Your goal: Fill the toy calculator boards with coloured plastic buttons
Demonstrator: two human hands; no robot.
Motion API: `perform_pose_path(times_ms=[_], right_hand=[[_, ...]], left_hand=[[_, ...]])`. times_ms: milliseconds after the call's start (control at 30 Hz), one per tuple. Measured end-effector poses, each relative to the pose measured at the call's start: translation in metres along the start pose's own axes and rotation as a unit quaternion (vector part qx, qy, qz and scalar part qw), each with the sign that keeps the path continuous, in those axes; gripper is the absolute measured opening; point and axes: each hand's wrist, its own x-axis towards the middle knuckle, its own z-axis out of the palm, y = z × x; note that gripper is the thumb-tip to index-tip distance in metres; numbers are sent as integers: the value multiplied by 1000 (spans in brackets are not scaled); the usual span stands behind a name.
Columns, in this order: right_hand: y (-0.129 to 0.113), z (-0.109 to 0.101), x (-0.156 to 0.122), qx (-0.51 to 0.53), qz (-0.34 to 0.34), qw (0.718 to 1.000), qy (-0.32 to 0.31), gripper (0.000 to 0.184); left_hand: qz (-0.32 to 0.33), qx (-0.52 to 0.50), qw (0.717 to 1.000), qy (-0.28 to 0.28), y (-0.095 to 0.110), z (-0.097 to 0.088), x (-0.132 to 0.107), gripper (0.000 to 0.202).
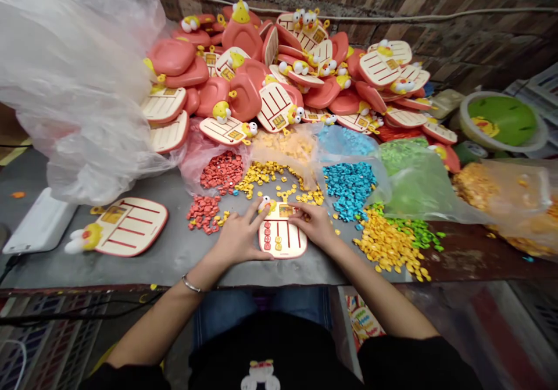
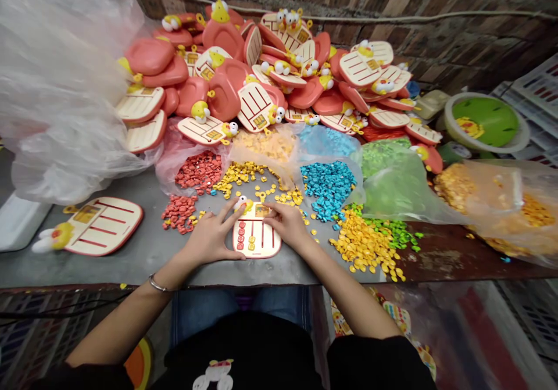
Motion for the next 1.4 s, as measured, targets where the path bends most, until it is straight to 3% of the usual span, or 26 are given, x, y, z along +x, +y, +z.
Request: perform_pose_path(times_ms=[167, 333, 433, 667, 733, 867, 900, 967, 1067, 1200, 1267, 1400], right_hand=[[-5, 7, 2, 85, 9, 996, -14, 32], [-2, -8, 1, 39, -46, 998, -14, 17], [-4, 0, 7, 4, -79, 996, -36, 11], [-5, 21, 14, 5, -76, 997, -11, 11], [-6, 16, 15, 22, -93, 995, -42, 11], [-8, -7, 27, 103, -135, 961, -217, 10], [-8, -12, 35, 115, -125, 957, -234, 12], [-5, -17, 56, 98, -93, 972, -194, 15], [3, -6, 95, -27, -73, 994, -74, 15], [14, 17, 133, -198, -77, 972, -98, 18], [17, 18, 135, -209, -79, 969, -102, 19], [18, -3, 101, -92, -89, 992, -14, 13]], left_hand=[[1, -5, 1000, 6, -1, 3, 0, 116], [-2, -4, 1000, 2, 0, 2, 1, 116], [-6, -4, 1000, -3, 1, 2, 1, 115], [-14, 7, 1000, -5, 1, 4, 1, 116], [-12, 0, 1000, -2, 0, 5, 2, 116], [-2, -14, 1000, 10, -2, 6, 1, 116], [-2, -18, 1000, 11, -2, 6, 1, 116], [-5, -25, 1000, 12, -3, 6, 1, 117], [-7, -25, 1000, 14, -3, 5, 1, 118], [-1, -24, 1000, 19, -3, 5, 0, 118], [-1, -21, 1000, 15, -3, 5, 0, 117], [2, -27, 1000, 12, -3, 2, 0, 116]])
